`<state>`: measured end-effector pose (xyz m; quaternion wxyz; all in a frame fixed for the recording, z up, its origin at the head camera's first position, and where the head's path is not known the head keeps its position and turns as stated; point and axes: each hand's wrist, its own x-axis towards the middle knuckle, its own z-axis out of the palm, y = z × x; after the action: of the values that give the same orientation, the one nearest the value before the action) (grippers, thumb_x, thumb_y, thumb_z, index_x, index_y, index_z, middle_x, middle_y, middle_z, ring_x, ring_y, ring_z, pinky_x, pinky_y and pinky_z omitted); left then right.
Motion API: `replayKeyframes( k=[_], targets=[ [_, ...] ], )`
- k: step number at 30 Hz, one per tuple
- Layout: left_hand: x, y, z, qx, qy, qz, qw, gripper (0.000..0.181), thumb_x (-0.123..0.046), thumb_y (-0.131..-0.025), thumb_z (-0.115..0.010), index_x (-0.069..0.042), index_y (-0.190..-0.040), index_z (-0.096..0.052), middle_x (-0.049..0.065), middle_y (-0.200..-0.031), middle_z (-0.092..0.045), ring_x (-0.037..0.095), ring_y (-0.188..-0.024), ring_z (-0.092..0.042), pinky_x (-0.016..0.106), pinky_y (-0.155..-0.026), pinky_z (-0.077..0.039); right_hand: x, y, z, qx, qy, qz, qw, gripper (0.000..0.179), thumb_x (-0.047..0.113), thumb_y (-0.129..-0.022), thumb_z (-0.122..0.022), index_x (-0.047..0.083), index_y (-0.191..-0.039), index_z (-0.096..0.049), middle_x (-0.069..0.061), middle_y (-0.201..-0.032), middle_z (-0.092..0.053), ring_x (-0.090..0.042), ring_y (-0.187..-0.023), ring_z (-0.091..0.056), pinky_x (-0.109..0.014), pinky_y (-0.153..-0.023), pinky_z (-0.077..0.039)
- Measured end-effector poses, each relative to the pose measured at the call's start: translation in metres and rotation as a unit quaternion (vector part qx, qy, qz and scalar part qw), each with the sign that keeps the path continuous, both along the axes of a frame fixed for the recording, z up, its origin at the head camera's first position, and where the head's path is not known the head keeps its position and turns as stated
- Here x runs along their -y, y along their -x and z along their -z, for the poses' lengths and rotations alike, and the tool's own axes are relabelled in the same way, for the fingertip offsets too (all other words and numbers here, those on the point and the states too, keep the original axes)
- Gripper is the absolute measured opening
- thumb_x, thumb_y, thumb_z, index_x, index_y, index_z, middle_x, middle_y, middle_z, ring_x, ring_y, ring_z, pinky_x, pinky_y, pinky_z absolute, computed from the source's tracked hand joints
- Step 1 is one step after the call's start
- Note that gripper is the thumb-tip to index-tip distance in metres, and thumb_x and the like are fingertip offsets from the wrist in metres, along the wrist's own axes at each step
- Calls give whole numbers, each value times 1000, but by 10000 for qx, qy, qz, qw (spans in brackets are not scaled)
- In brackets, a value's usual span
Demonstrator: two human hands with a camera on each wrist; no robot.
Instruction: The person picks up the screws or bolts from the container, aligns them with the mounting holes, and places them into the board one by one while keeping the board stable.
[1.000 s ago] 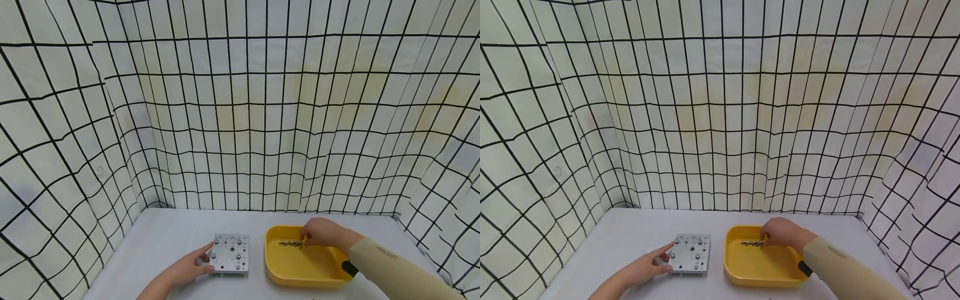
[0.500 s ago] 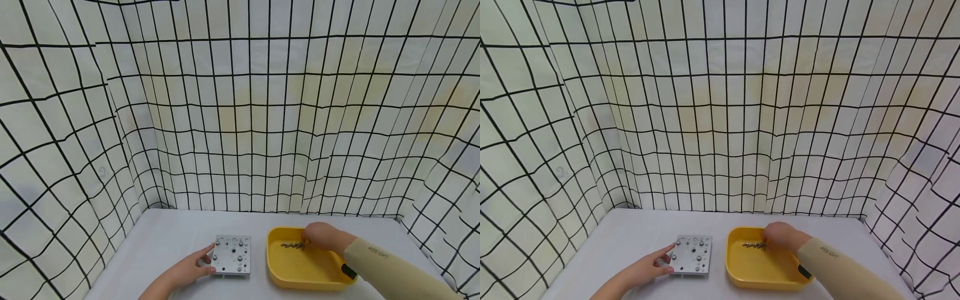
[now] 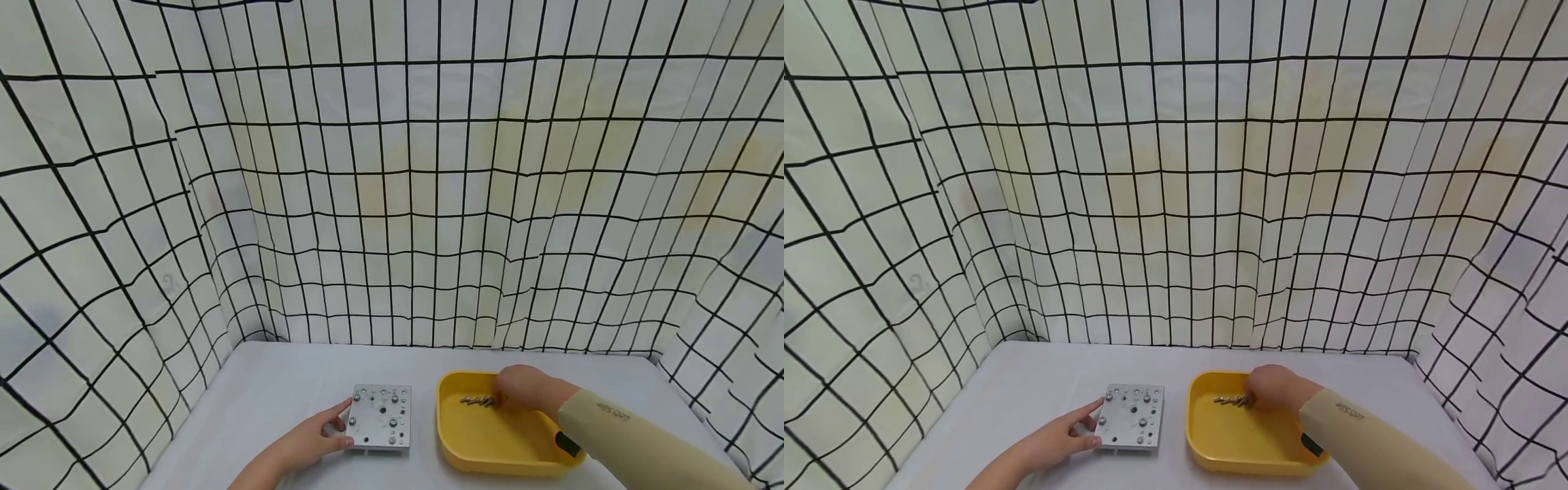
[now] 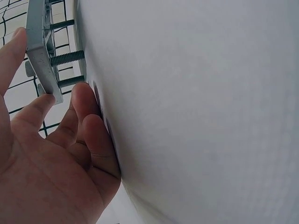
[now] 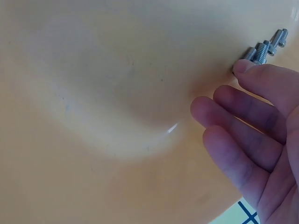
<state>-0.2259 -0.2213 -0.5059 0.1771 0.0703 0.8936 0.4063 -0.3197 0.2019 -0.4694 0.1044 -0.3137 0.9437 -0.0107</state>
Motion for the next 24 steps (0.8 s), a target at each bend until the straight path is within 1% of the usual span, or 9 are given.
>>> replayKeyframes(
  k=[2,5,9,15,20,24],
  targets=[
    [0,1,1,23,0,-34,10000,85,-42,-84,-77,-10,-153,-38,4,-112,-60,18,-82,-54,35,-68,-48,1,-1,0,133,-9,168,9998,13,16,-86,-77,20,-77,-69,10,-74,-53,-12,-68,-46,-33,-72,-45],
    [0,1,3,70,0,-56,10000,86,-42,-84,-77,-11,-153,-38,4,-112,-60,18,-83,-54,36,-69,-48,3,-2,1,297,-31,291,9991,20,14,-87,-76,20,-73,-64,9,-70,-51,-12,-66,-45,-32,-69,-42],
    [0,2,4,74,27,-94,9999,85,-42,-84,-78,-12,-153,-38,4,-112,-59,18,-83,-54,36,-69,-48,5,0,3,235,-103,152,9996,26,14,-86,-76,20,-68,-59,8,-66,-49,-11,-63,-43,-30,-66,-40],
    [0,2,4,71,29,-82,9999,85,-41,-84,-78,-12,-153,-38,5,-113,-59,18,-83,-55,36,-69,-49,5,0,7,193,-189,171,9995,30,16,-86,-76,19,-64,-55,8,-63,-46,-10,-61,-41,-30,-65,-37],
    [-1,0,0,71,15,-58,10000,86,-41,-84,-78,-11,-153,-38,5,-113,-60,18,-84,-55,36,-69,-49,4,-2,7,196,-131,152,9996,30,14,-87,-75,18,-66,-54,8,-62,-43,-10,-61,-40,-30,-65,-36],
    [-1,0,-1,76,45,-46,9999,86,-42,-84,-78,-11,-153,-38,5,-113,-60,18,-84,-55,36,-69,-49,2,-2,5,241,-37,186,9995,27,14,-87,-74,20,-69,-56,7,-65,-46,-11,-64,-43,-31,-66,-38]
  ],
)
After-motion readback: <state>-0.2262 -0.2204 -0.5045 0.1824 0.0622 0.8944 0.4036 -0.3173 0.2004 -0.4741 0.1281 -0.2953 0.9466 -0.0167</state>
